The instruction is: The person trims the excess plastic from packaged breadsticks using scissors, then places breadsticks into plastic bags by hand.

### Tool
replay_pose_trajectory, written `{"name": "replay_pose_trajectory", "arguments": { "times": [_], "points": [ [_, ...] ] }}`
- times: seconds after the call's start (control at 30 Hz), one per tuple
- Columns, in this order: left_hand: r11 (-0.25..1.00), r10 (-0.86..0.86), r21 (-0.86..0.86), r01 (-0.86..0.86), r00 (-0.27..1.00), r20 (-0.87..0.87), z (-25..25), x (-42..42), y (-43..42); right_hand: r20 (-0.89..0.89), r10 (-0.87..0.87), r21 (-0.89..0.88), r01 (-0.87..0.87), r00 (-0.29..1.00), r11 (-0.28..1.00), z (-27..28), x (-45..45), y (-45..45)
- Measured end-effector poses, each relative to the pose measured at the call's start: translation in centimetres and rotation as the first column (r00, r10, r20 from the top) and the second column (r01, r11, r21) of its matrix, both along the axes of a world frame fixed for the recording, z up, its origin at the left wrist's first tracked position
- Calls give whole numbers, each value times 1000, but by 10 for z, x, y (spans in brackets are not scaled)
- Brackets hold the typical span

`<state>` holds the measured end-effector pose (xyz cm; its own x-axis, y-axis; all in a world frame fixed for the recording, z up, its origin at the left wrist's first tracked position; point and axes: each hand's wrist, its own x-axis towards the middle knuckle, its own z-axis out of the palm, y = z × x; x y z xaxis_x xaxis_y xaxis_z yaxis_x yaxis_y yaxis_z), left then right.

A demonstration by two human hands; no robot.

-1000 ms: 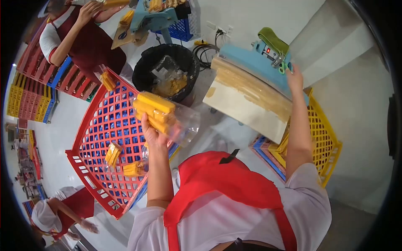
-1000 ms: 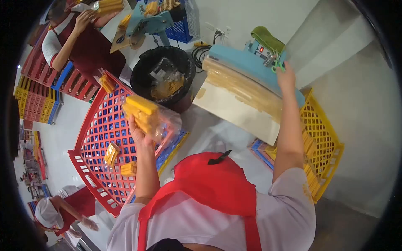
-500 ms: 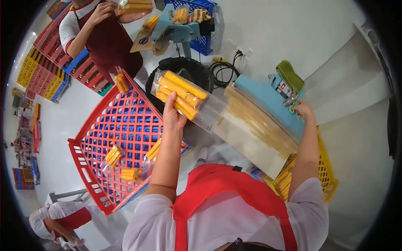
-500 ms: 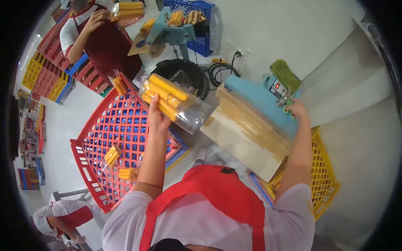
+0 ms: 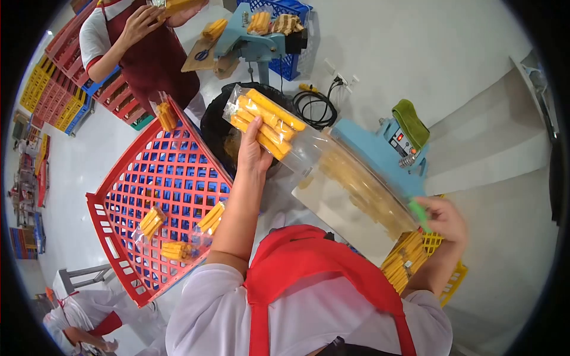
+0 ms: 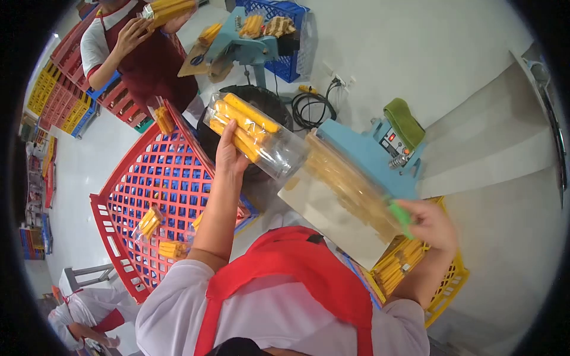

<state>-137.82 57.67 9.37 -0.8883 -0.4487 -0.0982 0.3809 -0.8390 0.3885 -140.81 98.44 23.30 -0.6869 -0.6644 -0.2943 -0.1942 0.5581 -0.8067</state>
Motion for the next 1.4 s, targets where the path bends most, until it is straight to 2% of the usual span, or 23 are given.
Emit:
{"name": "replay_pose_trajectory", "arguments": {
  "times": [0.03, 0.1, 0.23, 0.43, 0.5, 0.67, 0.8, 0.93, 1.0, 1.13, 1.2, 1.4],
  "points": [
    [1000, 5, -8, -5, 1000, 4, 2, -5, 2, -152, 234, 178, -206, 960, 962, 8, 5, -29],
    [1000, 1, -18, -2, 1000, -4, 4, -13, 3, -462, 260, 318, -115, 848, 941, -5, 18, -73],
    [998, -4, -64, 2, 1000, -23, 6, -22, 2, -541, 189, 250, -58, 819, 967, -4, 10, -125],
    [996, 8, -94, -7, 1000, 9, 4, -13, 3, -644, 185, 131, -131, 742, 983, -25, 4, -156],
    [997, -4, -83, 5, 1000, 4, 0, -11, -1, -697, 119, 69, -99, 707, 993, -34, 6, -164],
    [997, -62, -47, 61, 998, -8, 7, -4, -3, -699, 76, 27, -80, 711, 996, -44, 9, -182],
    [998, -27, -61, 26, 999, -24, 9, -4, -8, -677, 77, 29, -79, 732, 996, -43, 10, -189],
    [991, -43, -129, 37, 998, -43, 17, -2, -13, -707, 112, 45, -113, 699, 993, -42, 12, -189],
    [988, -36, -150, 29, 998, -46, 21, -2, -15, -634, 81, 13, -94, 769, 996, -37, 14, -193],
    [974, -83, -216, 66, 994, -68, 29, -4, -22, -655, 9, -53, -58, 755, 997, -43, 15, -207],
    [969, -100, -236, 79, 992, -80, 29, -5, -25, -606, -4, -48, -32, 795, 998, -41, 17, -212],
    [965, -58, -260, 37, 996, -73, 28, -6, -29, -651, 36, -52, -92, 758, 994, -47, 10, -214]
  ]
}}
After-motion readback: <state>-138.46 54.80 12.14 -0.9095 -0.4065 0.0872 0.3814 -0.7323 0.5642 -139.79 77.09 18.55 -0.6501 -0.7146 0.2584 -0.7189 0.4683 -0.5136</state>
